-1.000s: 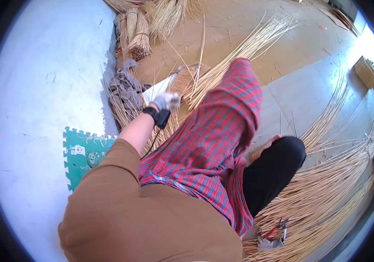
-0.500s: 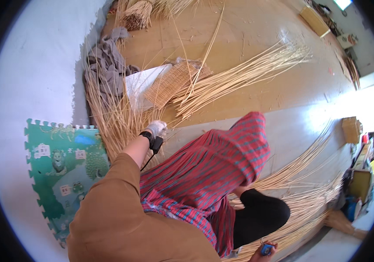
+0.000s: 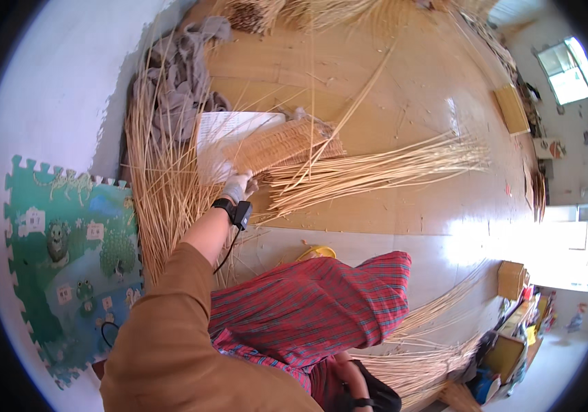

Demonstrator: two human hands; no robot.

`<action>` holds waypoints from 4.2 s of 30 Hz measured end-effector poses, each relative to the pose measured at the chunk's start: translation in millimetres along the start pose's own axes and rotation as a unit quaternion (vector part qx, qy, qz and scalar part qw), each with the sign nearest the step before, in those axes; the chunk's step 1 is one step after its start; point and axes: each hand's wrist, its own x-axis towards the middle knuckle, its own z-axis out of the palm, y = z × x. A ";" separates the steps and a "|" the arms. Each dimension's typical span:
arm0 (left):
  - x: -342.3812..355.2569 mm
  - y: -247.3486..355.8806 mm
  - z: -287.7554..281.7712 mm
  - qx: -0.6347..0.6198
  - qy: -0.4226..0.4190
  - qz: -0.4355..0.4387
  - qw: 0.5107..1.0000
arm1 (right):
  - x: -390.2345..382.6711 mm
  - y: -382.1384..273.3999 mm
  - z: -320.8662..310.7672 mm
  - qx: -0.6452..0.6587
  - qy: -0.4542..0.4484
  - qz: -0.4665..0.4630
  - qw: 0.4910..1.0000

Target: Measuring and cutting wicker stalks to weave them into a panel for a basket.

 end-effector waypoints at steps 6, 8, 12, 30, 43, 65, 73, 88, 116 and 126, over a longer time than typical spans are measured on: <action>-121.6 66.3 28.7 -0.093 -0.042 0.051 0.993 | 9.5 -38.0 23.2 0.039 0.044 0.258 0.964; -140.7 91.8 -23.0 -0.139 -0.091 0.019 0.986 | 26.2 -61.2 -14.9 0.211 0.086 0.349 0.909; -203.2 91.7 -26.2 -0.126 -0.093 -0.031 0.987 | 6.0 -163.8 -107.2 0.327 0.459 0.190 0.804; -363.6 11.7 29.0 0.126 -0.453 -0.202 0.859 | -141.8 -195.5 -81.8 0.303 0.744 0.256 0.538; -428.2 7.5 85.6 0.586 -0.595 -0.024 0.549 | -117.1 -304.1 -121.5 -0.013 0.685 0.031 0.728; -331.5 0.2 160.7 0.528 -0.324 0.396 0.678 | -27.4 -282.1 -44.2 -0.129 0.518 -0.002 0.845; -396.6 48.8 127.5 0.482 -0.226 0.672 0.515 | -80.7 -276.7 -59.2 0.073 0.434 0.040 0.897; -524.5 -140.2 93.2 0.566 -0.752 -0.019 0.337 | -108.6 -322.8 -62.0 -0.066 0.406 -0.020 0.911; -434.0 -90.0 141.6 0.687 -0.460 0.453 0.334 | -128.5 -250.0 -46.6 0.108 0.573 0.312 0.750; -435.3 -92.3 118.0 0.631 -0.443 0.305 0.558 | -152.7 -239.6 -84.1 0.091 0.521 0.309 0.790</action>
